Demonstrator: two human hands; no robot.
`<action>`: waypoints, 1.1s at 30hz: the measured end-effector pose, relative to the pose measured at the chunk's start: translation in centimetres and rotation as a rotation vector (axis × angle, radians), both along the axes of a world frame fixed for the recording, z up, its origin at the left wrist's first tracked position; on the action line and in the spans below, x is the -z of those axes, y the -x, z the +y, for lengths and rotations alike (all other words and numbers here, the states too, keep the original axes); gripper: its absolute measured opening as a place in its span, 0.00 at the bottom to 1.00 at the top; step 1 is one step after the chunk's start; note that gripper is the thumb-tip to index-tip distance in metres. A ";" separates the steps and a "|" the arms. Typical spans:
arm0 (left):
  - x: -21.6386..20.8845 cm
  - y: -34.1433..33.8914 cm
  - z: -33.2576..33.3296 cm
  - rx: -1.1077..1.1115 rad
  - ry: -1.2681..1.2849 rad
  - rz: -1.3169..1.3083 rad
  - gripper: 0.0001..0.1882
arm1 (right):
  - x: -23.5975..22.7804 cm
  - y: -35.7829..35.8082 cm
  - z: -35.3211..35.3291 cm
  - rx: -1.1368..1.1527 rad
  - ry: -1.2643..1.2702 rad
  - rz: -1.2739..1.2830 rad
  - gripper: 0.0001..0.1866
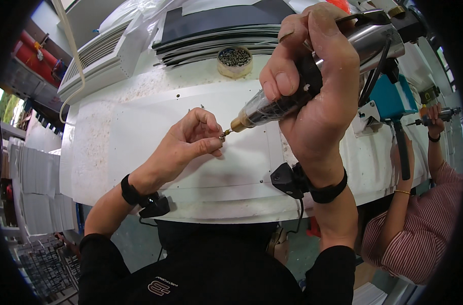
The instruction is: The person applies a white paste to a dark rectangular panel using a blue dispenser, then places a white cover sheet over it. They use a pneumatic screwdriver to drive multiple screws into the cover, securing it to the panel. The task is performed on a workbench in a workshop environment.
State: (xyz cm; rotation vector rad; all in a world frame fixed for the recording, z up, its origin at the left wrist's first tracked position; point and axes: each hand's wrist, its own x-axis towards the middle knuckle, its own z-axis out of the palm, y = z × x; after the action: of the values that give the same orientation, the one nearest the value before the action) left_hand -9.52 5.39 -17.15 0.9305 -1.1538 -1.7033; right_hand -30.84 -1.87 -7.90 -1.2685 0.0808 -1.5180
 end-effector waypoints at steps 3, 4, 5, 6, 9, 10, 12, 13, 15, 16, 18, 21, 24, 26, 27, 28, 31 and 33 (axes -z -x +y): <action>-0.1 0.5 -1.3 -0.034 0.095 -0.136 0.11 | -0.4 -0.4 -0.4 0.106 -0.082 0.022 0.13; -0.1 0.7 -1.9 -0.043 0.136 -0.194 0.11 | -0.4 -0.2 -1.0 0.095 -0.052 0.077 0.14; 0.0 0.9 -2.6 -0.052 0.167 -0.246 0.11 | -0.6 -0.4 -1.6 0.102 -0.038 0.114 0.14; 0.1 1.1 -3.3 -0.060 0.199 -0.297 0.11 | -0.7 -0.6 -2.1 0.109 -0.025 0.151 0.15; -0.1 1.8 -5.4 -0.090 0.265 -0.416 0.10 | -1.3 -2.0 -3.1 0.162 -0.033 0.125 0.12; -0.2 2.0 -6.0 -0.102 0.283 -0.450 0.09 | -1.3 -2.0 -3.6 0.174 -0.041 0.137 0.12; 0.4 2.3 -7.2 -0.124 0.355 -0.484 0.10 | -1.2 -2.1 -4.5 0.194 -0.058 0.162 0.12; 0.6 2.3 -7.8 -0.134 0.401 -0.516 0.10 | -1.1 -2.2 -4.9 0.213 -0.054 0.190 0.12; 0.5 2.7 -8.7 -0.148 0.452 -0.567 0.09 | -0.7 -2.4 -5.7 0.228 -0.017 0.220 0.11; 0.3 3.0 -9.0 -0.152 0.457 -0.585 0.09 | -0.5 -2.3 -6.2 0.224 -0.001 0.230 0.10; 0.3 3.4 -9.8 -0.160 0.465 -0.621 0.08 | 0.1 -2.3 -7.0 0.212 0.030 0.249 0.09; 0.9 3.5 -10.6 -0.168 0.461 -0.649 0.09 | 0.6 -2.7 -7.5 0.214 -0.007 0.230 0.07; 1.4 3.5 -11.0 -0.155 0.428 -0.644 0.09 | 1.2 -2.4 -8.0 0.202 -0.035 0.261 0.07; 1.8 3.4 -11.3 -0.129 0.405 -0.657 0.10 | 1.4 -2.5 -8.1 0.217 -0.051 0.266 0.07; 1.8 3.5 -11.4 -0.124 0.403 -0.664 0.10 | 1.5 -2.4 -8.2 0.215 -0.054 0.255 0.07; 1.7 3.6 -11.4 -0.120 0.400 -0.670 0.10 | 1.6 -2.4 -8.3 0.214 -0.057 0.245 0.07; 1.6 3.5 -11.4 -0.118 0.386 -0.666 0.10 | 1.6 -2.3 -8.3 0.194 -0.030 0.231 0.07; 1.6 3.4 -11.3 -0.119 0.377 -0.656 0.10 | 1.7 -2.2 -8.4 0.194 -0.024 0.236 0.07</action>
State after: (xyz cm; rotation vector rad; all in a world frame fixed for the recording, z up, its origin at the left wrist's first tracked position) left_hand -12.94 -5.89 -18.73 1.3218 -1.7273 -1.0416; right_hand -28.64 -10.28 -9.60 -1.4492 0.3842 -1.5182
